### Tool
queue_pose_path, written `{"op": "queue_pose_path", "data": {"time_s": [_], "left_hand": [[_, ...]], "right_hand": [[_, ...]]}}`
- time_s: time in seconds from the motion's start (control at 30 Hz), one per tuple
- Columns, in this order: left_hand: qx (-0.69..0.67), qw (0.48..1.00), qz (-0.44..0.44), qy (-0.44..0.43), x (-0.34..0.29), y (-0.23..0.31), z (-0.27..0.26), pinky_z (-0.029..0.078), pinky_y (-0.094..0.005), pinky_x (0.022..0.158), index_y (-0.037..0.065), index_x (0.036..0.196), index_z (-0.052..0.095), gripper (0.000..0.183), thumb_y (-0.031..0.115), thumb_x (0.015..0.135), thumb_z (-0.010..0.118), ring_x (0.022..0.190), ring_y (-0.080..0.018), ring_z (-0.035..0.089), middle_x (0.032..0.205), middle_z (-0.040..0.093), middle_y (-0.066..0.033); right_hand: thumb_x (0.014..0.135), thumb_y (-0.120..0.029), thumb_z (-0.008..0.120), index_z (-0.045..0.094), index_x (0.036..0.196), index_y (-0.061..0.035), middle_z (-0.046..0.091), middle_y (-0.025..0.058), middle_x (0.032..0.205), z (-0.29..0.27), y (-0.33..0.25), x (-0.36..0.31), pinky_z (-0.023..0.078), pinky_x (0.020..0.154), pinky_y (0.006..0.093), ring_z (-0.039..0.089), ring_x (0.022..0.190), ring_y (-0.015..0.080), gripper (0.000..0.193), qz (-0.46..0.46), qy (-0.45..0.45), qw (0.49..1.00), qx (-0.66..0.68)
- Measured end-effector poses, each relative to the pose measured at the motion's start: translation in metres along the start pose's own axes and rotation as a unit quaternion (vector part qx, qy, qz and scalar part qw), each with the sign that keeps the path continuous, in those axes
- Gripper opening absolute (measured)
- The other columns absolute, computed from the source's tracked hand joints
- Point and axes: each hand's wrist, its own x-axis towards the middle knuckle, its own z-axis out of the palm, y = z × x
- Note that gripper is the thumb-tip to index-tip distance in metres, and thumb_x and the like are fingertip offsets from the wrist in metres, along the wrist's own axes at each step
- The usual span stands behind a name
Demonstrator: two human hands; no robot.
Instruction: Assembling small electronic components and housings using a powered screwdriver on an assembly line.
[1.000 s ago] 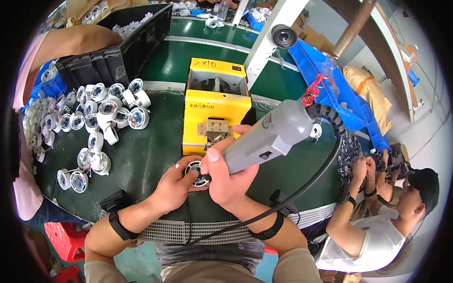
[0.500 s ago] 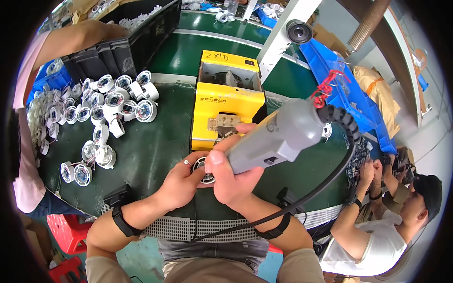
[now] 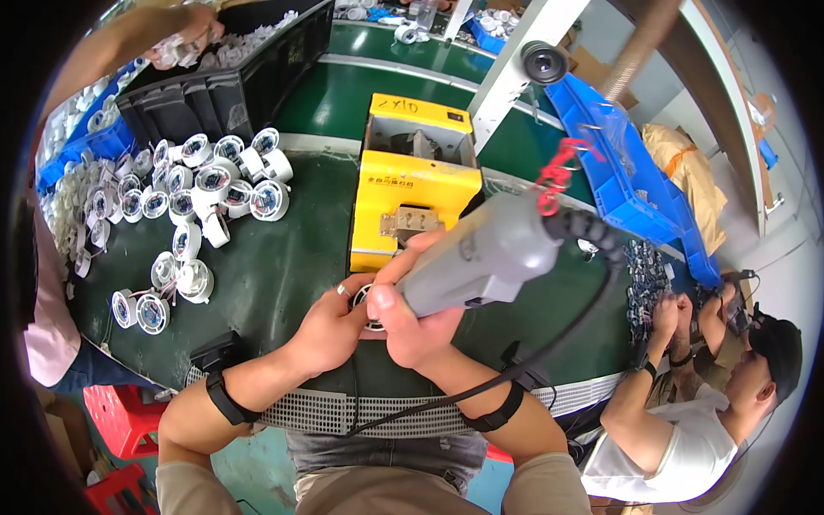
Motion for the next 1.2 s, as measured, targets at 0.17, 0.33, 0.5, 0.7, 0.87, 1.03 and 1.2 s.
{"op": "queue_pose_path", "data": {"time_s": [0.17,0.33,0.5,0.7,0.87,1.03,1.2], "left_hand": [[0.394,0.906,0.149,0.044,-0.007,0.042,-0.031,0.051,-0.0439,0.079,0.002,0.106,0.064,0.028,0.003,0.08,0.054,0.093,-0.0399,0.063,0.099,0.065,-0.023],[0.577,0.632,0.285,0.431,-0.021,0.077,-0.101,0.049,-0.0465,0.08,0.008,0.137,0.041,0.059,0.013,0.083,0.065,0.098,-0.0448,0.06,0.128,0.054,-0.0229],[0.499,0.757,0.227,0.355,-0.027,0.094,-0.094,0.05,-0.0353,0.073,0.002,0.104,0.066,0.025,0.017,0.084,0.065,0.077,-0.0282,0.065,0.089,0.068,-0.0149],[0.507,0.824,0.052,-0.247,-0.026,0.085,-0.07,0.053,-0.0337,0.065,0.007,0.091,0.07,0.024,0.028,0.081,0.069,0.073,-0.0272,0.069,0.076,0.07,-0.0099],[0.415,0.855,0.189,-0.249,-0.025,0.055,-0.029,0.054,-0.0347,0.066,0.008,0.126,0.053,0.057,0.026,0.077,0.076,0.076,-0.0253,0.067,0.089,0.068,-0.0089],[0.387,0.815,0.429,-0.035,-0.027,0.034,0.006,0.055,-0.0349,0.069,0.006,0.131,0.05,0.076,0.027,0.066,0.085,0.086,-0.0261,0.063,0.115,0.052,-0.0131],[0.418,0.776,0.469,0.059,-0.023,0.032,0.003,0.054,-0.0352,0.073,0.004,0.123,0.056,0.064,0.015,0.066,0.083,0.092,-0.0288,0.062,0.115,0.051,-0.014]], "right_hand": [[0.091,-0.034,0.062,0.025,0.128,-0.0044,0.053,0.0093,0.086,-0.017,-0.011,0.002,0.048,0.072,0.0324,0.055,0.075,0.0179,0.061,0.003,0.014,0.999,0.03],[0.087,-0.041,0.066,0.039,0.128,-0.0002,0.051,0.014,0.107,-0.126,-0.004,0.034,0.042,0.091,0.0382,0.053,0.1,0.0235,0.064,-0.045,0.262,0.932,-0.246],[0.071,-0.054,0.075,0.041,0.136,-0.0002,0.046,0.026,0.13,-0.307,0.005,0.035,0.039,0.1,0.0479,0.044,0.122,0.0419,0.091,0.163,0.441,0.58,-0.665],[0.079,-0.038,0.072,0.059,0.119,-0.0023,0.068,0.013,0.098,-0.299,0.008,0.019,0.054,0.076,0.0359,0.067,0.089,0.0272,0.055,0.254,0.279,0.73,-0.569],[0.088,-0.014,0.065,0.051,0.126,-0.0023,0.061,0.0056,0.103,-0.144,-0.038,-0.004,0.054,0.068,0.027,0.063,0.084,0.0134,0.042,0.252,-0.009,0.955,-0.159],[0.082,-0.002,0.071,0.041,0.139,-0.0015,0.056,0.0096,0.123,-0.065,-0.052,-0.027,0.051,0.084,0.0293,0.059,0.102,0.0148,0.064,0.248,-0.189,0.945,-0.096],[0.09,-0.01,0.065,0.041,0.139,0.0001,0.06,0.0093,0.12,-0.052,-0.044,-0.023,0.053,0.077,0.0285,0.059,0.1,0.0137,0.056,0.269,-0.123,0.955,0.001]]}}
